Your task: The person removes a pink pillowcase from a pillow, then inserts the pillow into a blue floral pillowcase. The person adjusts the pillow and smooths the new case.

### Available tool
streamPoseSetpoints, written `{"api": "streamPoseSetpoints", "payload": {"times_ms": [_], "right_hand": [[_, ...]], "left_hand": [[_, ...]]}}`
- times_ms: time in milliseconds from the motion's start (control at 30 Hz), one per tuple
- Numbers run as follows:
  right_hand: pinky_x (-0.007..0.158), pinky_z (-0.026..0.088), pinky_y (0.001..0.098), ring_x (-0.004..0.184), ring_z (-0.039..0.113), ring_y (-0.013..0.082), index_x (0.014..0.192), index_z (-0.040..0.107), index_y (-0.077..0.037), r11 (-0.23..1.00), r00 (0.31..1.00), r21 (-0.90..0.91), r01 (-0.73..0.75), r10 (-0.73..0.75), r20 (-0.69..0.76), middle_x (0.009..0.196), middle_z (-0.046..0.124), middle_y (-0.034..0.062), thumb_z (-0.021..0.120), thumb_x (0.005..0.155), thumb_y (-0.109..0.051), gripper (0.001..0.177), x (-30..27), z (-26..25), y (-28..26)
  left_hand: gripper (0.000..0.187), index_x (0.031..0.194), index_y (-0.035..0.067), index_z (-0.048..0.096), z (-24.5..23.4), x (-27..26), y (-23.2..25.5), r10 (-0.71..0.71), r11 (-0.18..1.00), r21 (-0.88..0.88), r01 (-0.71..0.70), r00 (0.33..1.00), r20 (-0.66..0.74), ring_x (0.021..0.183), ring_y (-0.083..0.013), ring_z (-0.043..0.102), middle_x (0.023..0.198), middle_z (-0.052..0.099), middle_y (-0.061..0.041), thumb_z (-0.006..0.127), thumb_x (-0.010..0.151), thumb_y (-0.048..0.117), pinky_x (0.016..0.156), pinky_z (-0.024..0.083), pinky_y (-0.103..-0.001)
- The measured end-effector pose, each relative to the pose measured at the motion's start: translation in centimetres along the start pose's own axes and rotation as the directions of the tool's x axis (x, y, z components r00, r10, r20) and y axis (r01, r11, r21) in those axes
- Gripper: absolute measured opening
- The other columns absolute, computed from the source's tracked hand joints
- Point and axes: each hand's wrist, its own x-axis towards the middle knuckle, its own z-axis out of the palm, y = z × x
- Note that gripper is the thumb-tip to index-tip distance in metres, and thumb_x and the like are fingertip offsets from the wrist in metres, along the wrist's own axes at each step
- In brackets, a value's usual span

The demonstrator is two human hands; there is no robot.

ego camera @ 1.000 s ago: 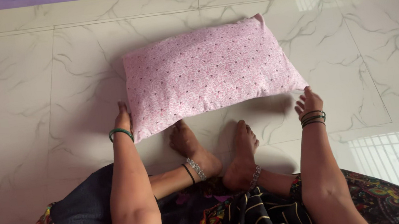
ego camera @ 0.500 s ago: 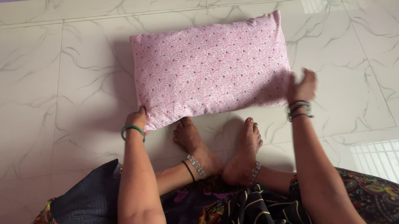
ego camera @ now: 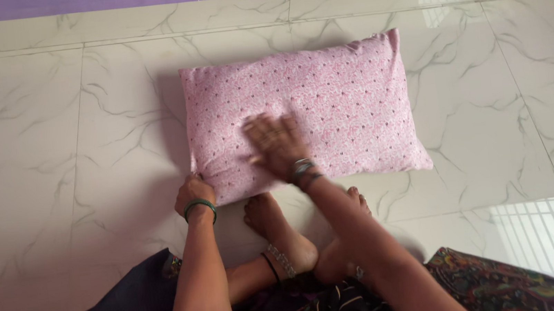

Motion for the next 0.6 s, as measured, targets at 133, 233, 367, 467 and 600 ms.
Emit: {"api": "streamPoseSetpoints", "payload": {"times_ms": [133,233,367,467,600], "right_hand": [[0.125,0.01,0.0536,0.157,0.021,0.0242,0.164,0.018,-0.018,0.895,0.888,-0.002,-0.447,0.444,0.118,0.173,0.019,0.0066,0.022,0.104,-0.067,0.078,-4.4,-0.4,11.6],[0.122,0.007,0.0616,0.159,0.011,0.0279,0.165,0.011,-0.02,0.753,0.748,-0.042,-0.656,0.657,0.096,0.173,0.002,0.0039,0.026,0.106,-0.062,0.074,-8.1,0.5,17.0],[0.116,0.018,0.0642,0.154,0.015,0.0361,0.164,0.01,-0.027,0.247,0.351,0.311,-0.918,0.87,0.345,0.171,0.006,0.0136,0.041,0.093,-0.07,0.089,-11.3,1.9,21.8],[0.113,0.044,0.0479,0.135,0.053,0.0442,0.168,0.02,-0.008,0.256,0.434,0.514,-0.818,0.863,0.261,0.145,0.055,0.033,0.063,0.092,-0.068,0.106,-13.7,3.4,24.4],[0.091,0.055,0.0354,0.11,0.066,0.0242,0.15,0.046,0.004,0.01,0.583,0.864,-0.504,0.742,0.331,0.128,0.067,0.0189,0.08,0.085,-0.045,0.088,-18.4,3.2,27.1]], "left_hand": [[0.04,0.12,0.013,0.067,0.8,0.4,0.2,-0.02,1.0,0.015,0.02,1.0,0.002,0.109,-0.039,0.069,0.115,0.073,-0.018,0.04,0.108,0.039,0.091,0.054,-0.052],[0.04,0.118,0.013,0.066,1.5,0.7,0.0,-0.003,1.0,0.02,0.003,1.0,-0.012,0.107,-0.0396,0.07,0.113,0.074,-0.018,0.038,0.109,0.039,0.091,0.054,-0.052],[0.042,0.119,0.012,0.067,2.9,2.2,-0.6,0.003,1.0,0.003,-0.003,1.0,-0.011,0.107,-0.0403,0.07,0.112,0.073,-0.019,0.038,0.108,0.04,0.09,0.054,-0.053],[0.041,0.12,0.015,0.069,4.4,4.0,-1.7,0.016,0.994,-0.111,-0.017,1.0,-0.009,0.109,-0.0436,0.066,0.117,0.071,-0.021,0.041,0.105,0.04,0.092,0.052,-0.054],[0.038,0.117,0.01,0.073,2.0,7.1,-2.2,0.164,0.986,-0.056,-0.16,0.983,0.08,0.115,-0.0442,0.064,0.122,0.069,-0.023,0.052,0.099,0.036,0.098,0.051,-0.051]]}}
